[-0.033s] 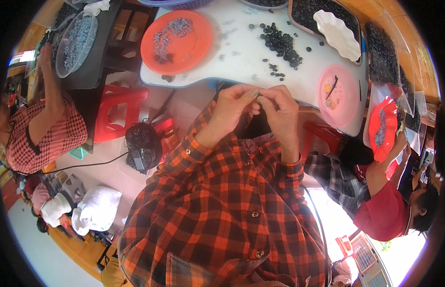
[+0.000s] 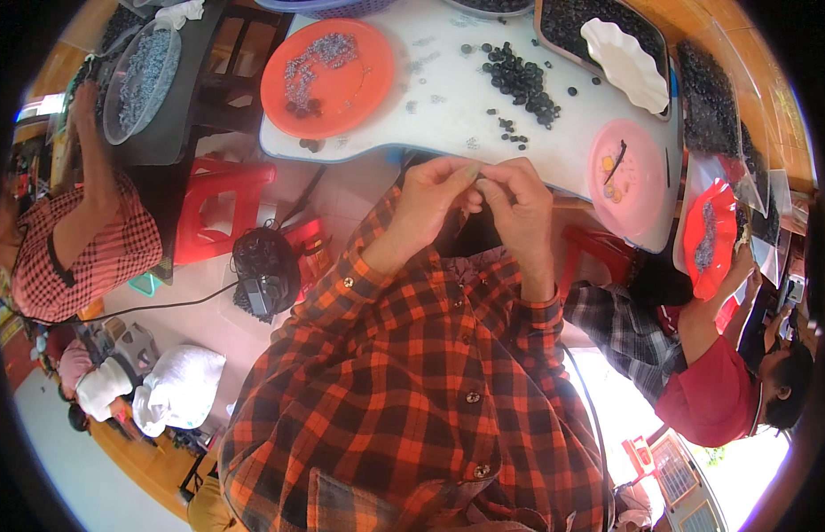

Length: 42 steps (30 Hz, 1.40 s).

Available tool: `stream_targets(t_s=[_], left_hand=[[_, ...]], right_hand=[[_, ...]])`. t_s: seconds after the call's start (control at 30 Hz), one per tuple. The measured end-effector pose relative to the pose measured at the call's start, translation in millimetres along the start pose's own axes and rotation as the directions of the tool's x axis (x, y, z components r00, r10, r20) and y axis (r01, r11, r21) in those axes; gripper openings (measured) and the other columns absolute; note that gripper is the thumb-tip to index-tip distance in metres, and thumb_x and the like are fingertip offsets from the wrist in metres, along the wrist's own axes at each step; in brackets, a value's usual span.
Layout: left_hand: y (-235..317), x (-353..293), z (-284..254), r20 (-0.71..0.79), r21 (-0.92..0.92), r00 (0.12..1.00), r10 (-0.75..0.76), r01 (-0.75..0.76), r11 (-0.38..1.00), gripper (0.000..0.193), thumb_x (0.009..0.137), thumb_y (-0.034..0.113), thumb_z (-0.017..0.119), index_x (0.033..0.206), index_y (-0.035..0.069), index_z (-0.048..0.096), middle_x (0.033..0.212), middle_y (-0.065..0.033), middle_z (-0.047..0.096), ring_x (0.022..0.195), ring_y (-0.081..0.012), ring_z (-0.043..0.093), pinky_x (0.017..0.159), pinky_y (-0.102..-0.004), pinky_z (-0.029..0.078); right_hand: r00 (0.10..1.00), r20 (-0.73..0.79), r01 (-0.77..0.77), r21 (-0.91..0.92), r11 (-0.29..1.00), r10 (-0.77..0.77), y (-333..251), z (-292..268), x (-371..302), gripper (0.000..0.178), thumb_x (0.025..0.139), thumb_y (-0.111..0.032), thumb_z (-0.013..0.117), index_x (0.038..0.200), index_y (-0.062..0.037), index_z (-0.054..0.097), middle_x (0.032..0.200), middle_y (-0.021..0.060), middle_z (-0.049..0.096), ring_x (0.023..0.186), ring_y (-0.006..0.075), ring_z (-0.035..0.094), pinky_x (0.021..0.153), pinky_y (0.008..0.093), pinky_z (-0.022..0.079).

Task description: Assembling small black plastic components by hand at a shared workspace.

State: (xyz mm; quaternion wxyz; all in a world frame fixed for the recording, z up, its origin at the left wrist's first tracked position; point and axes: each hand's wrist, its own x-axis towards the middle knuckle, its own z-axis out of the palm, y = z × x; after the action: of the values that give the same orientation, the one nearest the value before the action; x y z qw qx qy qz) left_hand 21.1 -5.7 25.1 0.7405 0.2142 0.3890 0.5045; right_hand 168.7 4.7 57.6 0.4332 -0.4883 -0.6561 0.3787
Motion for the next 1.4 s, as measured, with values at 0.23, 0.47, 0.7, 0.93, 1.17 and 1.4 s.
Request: stream_targets(t_s=[0.23,0.47,0.7,0.93,1.17,1.4], left_hand=[[4.3,-3.0,4.6,0.017,0.081,0.999,0.036,-0.037,0.996,0.021,0.094,0.015,0.064,0.104,-0.003,0.066,0.081,-0.0047,0.064,0.069,-0.0105,0.061,0.062,-0.0232,0.053],[3.0,0.8,-8.9,0.146,-0.104,0.989,0.016,-0.001,0.995,0.022,0.098,0.014,0.057,0.109,-0.004,0.064,0.084,-0.0076,0.066,0.072,-0.0138,0.064,0.068,-0.0265,0.055],[4.0,0.7,-9.6,0.24,-0.252,0.969,0.061,0.002,0.968,0.03,0.1,0.016,0.052,0.119,-0.006,0.059,0.088,-0.0095,0.067,0.076,-0.0158,0.066,0.071,-0.0285,0.055],[6.4,-0.2,-9.0,0.311,-0.286,0.947,0.078,0.014,0.958,0.036,0.099,0.02,0.055,0.12,-0.008,0.058,0.094,-0.0128,0.066,0.077,-0.016,0.064,0.074,-0.0289,0.056],[2.9,-2.1,-7.6,0.217,-0.119,0.971,0.1,-0.075,0.99,0.029,0.098,0.013,0.055,0.121,-0.005,0.06,0.106,-0.0127,0.066,0.088,-0.0163,0.065,0.08,-0.0302,0.056],[5.3,-4.5,-3.4,0.184,-0.013,0.981,0.067,-0.066,0.998,0.03,0.098,0.01,0.054,0.124,-0.005,0.058,0.109,-0.0114,0.066,0.094,-0.0164,0.064,0.083,-0.0296,0.055]], right_hand=[[0.998,0.044,-0.052,-0.049,0.997,0.054,-1.5,0.1,-1.5,0.012,0.084,0.004,0.066,0.095,-0.0012,0.066,0.089,0.0061,0.058,0.068,0.0124,0.061,0.059,0.0251,0.051],[0.998,-0.003,-0.059,0.179,0.982,0.061,-0.7,1.0,-4.5,0.016,0.085,0.006,0.065,0.1,-0.0005,0.065,0.093,0.0054,0.058,0.071,0.0099,0.061,0.062,0.0234,0.052],[0.998,-0.049,-0.021,0.278,0.96,0.036,-8.3,-1.7,-5.2,0.018,0.086,0.007,0.065,0.102,-0.0007,0.064,0.096,0.0039,0.058,0.078,0.0085,0.06,0.067,0.0209,0.05],[0.999,-0.031,-0.001,0.26,0.966,0.01,-16.2,-4.6,-4.4,0.019,0.086,0.007,0.065,0.103,0.0004,0.063,0.098,0.0046,0.057,0.079,0.0085,0.061,0.065,0.0207,0.051],[0.994,-0.062,0.093,0.006,0.996,-0.093,-27.8,-2.4,-2.2,0.018,0.085,0.006,0.067,0.102,0.0014,0.067,0.098,0.0062,0.054,0.074,0.0103,0.062,0.061,0.0219,0.054],[0.996,-0.016,0.084,-0.007,0.996,-0.084,-25.0,-3.1,-3.1,0.015,0.087,0.007,0.064,0.1,0.0023,0.067,0.096,0.0065,0.052,0.072,0.0113,0.063,0.061,0.0223,0.054]])
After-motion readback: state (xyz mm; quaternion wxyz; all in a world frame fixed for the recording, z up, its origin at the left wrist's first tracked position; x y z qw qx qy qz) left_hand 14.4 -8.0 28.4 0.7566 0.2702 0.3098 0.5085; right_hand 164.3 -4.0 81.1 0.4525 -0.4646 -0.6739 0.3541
